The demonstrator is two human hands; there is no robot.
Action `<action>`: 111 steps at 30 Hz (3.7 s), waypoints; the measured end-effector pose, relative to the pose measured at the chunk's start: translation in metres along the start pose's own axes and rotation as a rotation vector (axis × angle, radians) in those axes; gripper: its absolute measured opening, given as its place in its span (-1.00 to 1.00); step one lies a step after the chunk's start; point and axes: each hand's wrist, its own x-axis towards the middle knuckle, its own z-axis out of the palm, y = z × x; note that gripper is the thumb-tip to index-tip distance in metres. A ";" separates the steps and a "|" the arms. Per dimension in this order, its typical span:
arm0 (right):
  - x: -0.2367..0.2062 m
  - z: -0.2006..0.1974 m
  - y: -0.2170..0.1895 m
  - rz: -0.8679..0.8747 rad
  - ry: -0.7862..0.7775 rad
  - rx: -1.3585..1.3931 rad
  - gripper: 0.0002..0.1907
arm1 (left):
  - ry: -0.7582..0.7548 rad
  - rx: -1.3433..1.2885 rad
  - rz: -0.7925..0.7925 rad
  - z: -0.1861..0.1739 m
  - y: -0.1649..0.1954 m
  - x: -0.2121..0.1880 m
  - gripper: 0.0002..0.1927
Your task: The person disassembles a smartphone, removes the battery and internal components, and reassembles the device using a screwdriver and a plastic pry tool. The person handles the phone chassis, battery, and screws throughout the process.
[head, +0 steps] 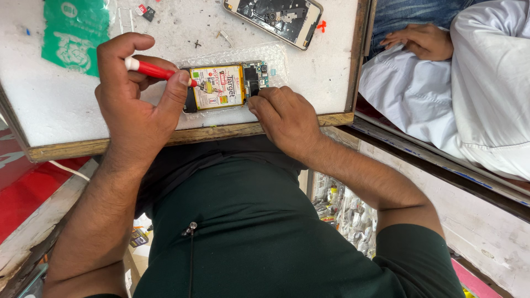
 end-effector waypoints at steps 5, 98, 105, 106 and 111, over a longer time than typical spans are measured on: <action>0.000 -0.003 -0.002 0.016 0.025 0.010 -0.79 | 0.026 -0.008 0.001 -0.006 -0.004 -0.004 -0.60; 0.084 0.018 0.000 0.341 0.340 2.118 -0.30 | -0.190 0.307 0.080 0.058 0.044 0.060 -0.86; 0.084 0.012 0.001 0.225 0.342 1.953 -0.31 | -0.123 0.117 -0.093 0.036 0.035 0.017 -0.35; 0.084 0.009 -0.001 0.224 0.312 1.808 -0.32 | -0.159 0.012 -0.153 0.040 0.031 0.011 -0.20; 0.089 -0.011 -0.011 0.146 0.146 0.837 -0.45 | -0.157 -0.821 -0.168 0.072 0.007 -0.004 0.02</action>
